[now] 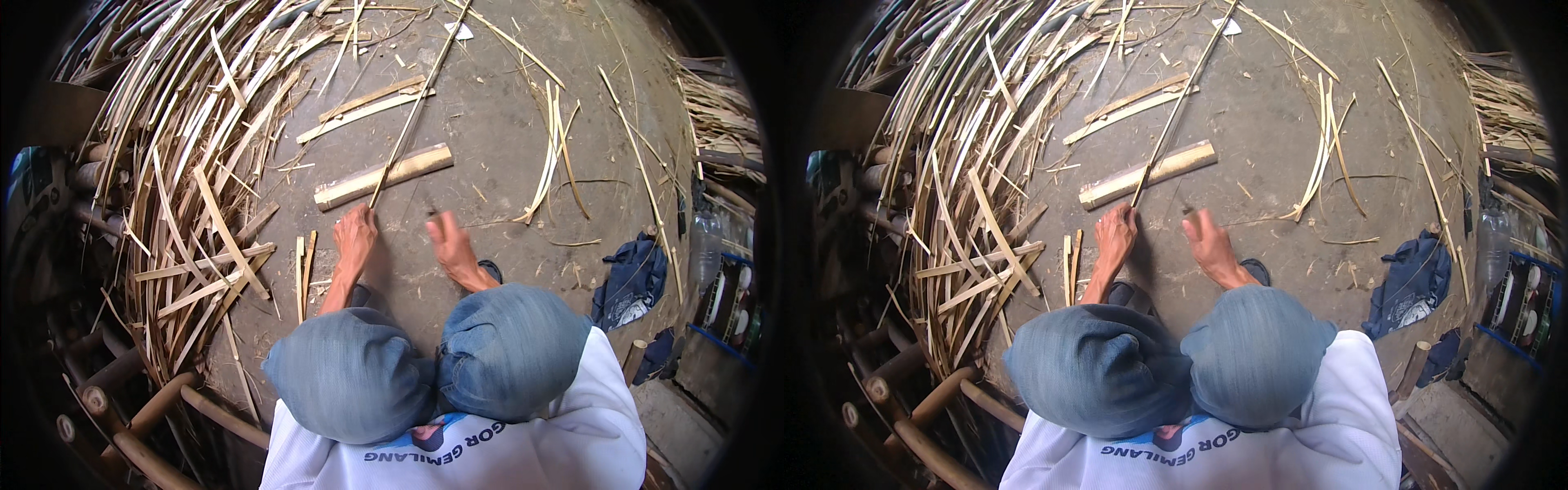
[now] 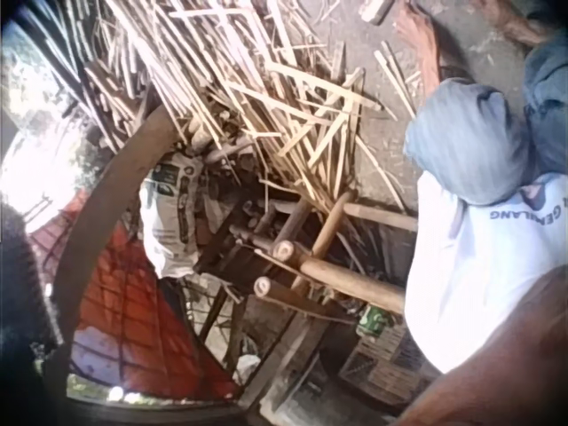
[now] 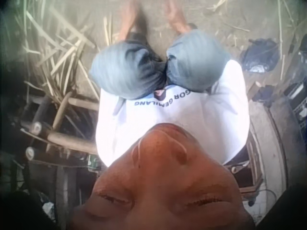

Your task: The person sits on the ground and uses a large knife to split bamboo strips into thinner pieces. They repeatedly position the bamboo, strike it with the knife, and separate the resulting strips.

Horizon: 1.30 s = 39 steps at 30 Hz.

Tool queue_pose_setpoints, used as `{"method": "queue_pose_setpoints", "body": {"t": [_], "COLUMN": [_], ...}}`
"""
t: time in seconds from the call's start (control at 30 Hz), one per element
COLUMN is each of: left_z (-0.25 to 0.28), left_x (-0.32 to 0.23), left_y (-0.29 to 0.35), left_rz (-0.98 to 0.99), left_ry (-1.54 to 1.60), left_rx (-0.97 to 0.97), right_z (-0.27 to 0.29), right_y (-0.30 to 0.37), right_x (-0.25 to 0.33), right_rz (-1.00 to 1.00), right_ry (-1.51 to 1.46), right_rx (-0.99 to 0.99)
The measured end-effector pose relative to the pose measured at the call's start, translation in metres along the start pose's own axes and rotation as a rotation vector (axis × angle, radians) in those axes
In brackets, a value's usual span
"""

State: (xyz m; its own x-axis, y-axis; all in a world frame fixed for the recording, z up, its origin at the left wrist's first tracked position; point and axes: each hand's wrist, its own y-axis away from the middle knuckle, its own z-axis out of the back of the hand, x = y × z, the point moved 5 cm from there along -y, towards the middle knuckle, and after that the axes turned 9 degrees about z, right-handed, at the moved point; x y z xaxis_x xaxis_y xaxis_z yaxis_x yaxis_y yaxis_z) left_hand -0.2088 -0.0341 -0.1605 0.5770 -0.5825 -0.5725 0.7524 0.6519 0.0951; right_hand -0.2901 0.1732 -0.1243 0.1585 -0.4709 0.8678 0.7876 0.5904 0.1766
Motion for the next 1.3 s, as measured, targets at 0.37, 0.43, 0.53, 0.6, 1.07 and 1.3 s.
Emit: {"method": "queue_pose_setpoints", "body": {"t": [0.37, 0.43, 0.53, 0.6, 1.07, 1.3], "left_z": [0.056, 0.075, 0.127, 0.112, 0.031, 0.088], "left_x": [0.003, -0.007, -0.055, -0.073, -0.050, 0.096], "left_y": [-0.036, -0.077, -0.135, -0.160, -0.047, 0.102], "left_rz": [0.219, 0.081, -0.323, -0.297, -0.141, 0.340], "left_ry": [0.099, 0.029, -0.238, -0.169, -0.232, -0.509], "left_rx": [0.332, 0.208, -0.435, -0.354, 0.214, 0.478], "right_z": [0.014, 0.036, 0.057, 0.067, 0.088, 0.047], "right_y": [0.018, 0.026, 0.032, 0.036, 0.062, 0.023], "right_x": [-0.041, -0.042, -0.041, -0.041, -0.061, -0.054], "right_rz": [-0.120, -0.222, -0.272, -0.304, -0.295, -0.216], "right_ry": [-0.196, -0.271, -0.391, -0.433, -0.339, -0.092], "right_rx": [-0.165, -0.215, -0.297, -0.347, -0.395, -0.154]}}
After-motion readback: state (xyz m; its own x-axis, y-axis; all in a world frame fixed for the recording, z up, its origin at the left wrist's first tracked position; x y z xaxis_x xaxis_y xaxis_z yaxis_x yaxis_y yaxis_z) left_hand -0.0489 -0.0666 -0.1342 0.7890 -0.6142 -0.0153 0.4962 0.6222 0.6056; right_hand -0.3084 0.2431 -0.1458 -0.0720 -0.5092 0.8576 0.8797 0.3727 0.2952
